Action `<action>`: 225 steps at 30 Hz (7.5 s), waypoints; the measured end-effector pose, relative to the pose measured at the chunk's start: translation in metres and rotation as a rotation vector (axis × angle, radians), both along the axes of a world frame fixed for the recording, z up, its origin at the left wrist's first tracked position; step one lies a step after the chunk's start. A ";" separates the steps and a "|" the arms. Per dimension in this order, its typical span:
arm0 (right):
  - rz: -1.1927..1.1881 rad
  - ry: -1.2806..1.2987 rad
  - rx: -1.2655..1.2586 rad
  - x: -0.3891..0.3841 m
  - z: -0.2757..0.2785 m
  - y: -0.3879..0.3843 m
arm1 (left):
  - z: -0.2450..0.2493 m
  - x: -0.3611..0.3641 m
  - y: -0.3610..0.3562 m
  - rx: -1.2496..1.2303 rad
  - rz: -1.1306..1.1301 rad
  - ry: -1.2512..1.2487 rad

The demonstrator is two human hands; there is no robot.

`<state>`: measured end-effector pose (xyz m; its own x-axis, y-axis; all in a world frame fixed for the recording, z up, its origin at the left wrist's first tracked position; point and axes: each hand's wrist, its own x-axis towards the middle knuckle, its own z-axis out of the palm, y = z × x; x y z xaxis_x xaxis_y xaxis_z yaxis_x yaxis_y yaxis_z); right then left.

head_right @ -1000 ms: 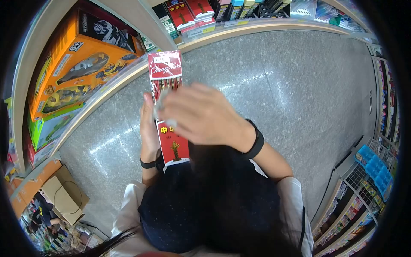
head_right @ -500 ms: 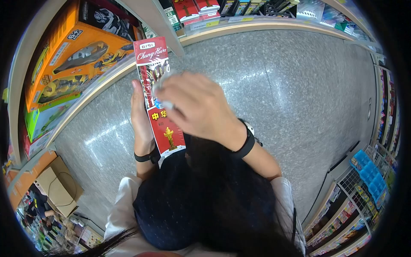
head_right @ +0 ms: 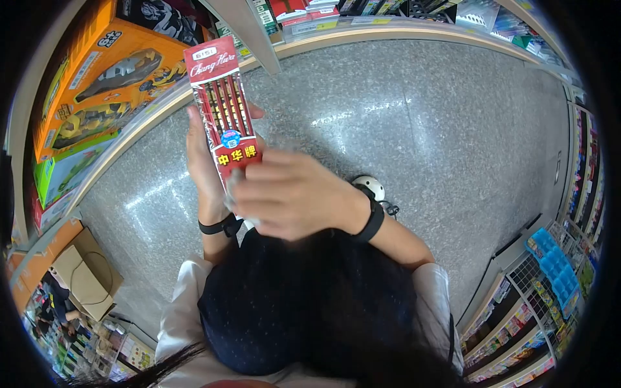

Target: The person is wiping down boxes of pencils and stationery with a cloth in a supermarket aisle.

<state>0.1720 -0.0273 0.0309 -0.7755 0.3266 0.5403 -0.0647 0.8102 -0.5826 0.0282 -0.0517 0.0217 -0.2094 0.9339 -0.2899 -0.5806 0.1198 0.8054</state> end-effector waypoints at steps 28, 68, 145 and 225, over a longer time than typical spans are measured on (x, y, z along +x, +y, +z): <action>-0.407 0.053 0.126 -0.062 0.059 0.052 | 0.037 -0.065 -0.037 0.051 -0.352 -0.182; -0.021 0.035 -0.027 -0.087 0.010 0.019 | 0.006 -0.071 -0.039 -0.028 0.018 0.065; -0.377 0.358 -0.091 -0.081 0.042 0.062 | 0.014 -0.062 -0.037 0.082 -0.082 -0.225; -0.158 0.071 -0.031 -0.080 -0.010 0.014 | -0.010 -0.061 -0.042 -0.072 0.148 -0.597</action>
<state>0.0917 -0.0131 0.0211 -0.6733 0.4589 0.5797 0.0200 0.7951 -0.6061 -0.0327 -0.0942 0.0113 -0.1181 0.8811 -0.4579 -0.9430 0.0450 0.3298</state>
